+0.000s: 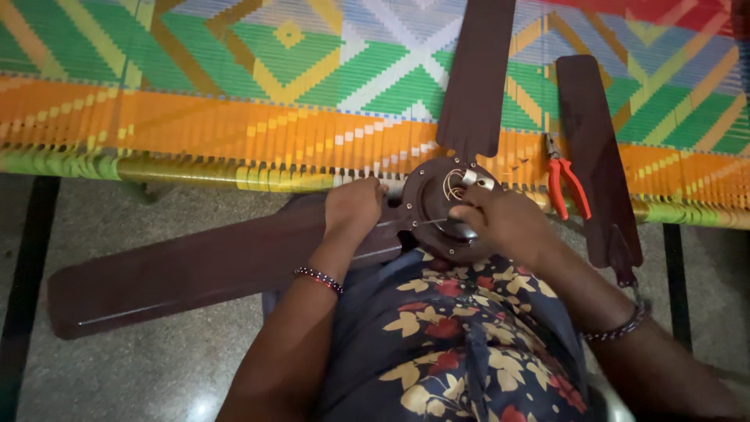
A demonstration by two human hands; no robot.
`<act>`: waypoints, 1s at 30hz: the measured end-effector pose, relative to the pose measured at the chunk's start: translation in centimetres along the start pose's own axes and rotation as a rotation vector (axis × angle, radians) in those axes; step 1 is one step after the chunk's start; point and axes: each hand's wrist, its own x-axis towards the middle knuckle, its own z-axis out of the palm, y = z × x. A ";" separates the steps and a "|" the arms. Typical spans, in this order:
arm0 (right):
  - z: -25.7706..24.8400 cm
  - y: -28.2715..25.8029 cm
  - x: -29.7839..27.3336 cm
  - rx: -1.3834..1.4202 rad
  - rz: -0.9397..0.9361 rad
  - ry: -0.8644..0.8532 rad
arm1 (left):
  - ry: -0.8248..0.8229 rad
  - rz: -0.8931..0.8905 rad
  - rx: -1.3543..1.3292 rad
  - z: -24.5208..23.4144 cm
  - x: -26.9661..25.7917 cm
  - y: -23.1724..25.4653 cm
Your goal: The person uses a screwdriver to tighten screws on the central hub of a ceiling fan resting on their lap. They remove one fan blade, then reattach it and continue tightening the hub screws.
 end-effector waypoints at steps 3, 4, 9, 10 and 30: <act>-0.4 0.7 0.5 -0.165 -0.118 -0.160 | 0.023 0.019 0.002 0.1 0.0 0.0; -0.5 0.9 0.7 -0.239 -0.150 -0.221 | 0.020 0.017 0.010 0.1 0.1 0.0; -1.1 0.3 2.0 -0.564 -0.139 -0.405 | -0.023 -0.013 0.033 0.0 0.3 0.1; -1.3 0.0 2.2 -0.602 -0.177 -0.417 | -0.011 -0.004 0.016 0.0 0.2 0.1; 0.6 -3.4 -0.1 -0.917 -0.579 -0.140 | -0.140 -0.078 0.004 -1.4 0.4 1.1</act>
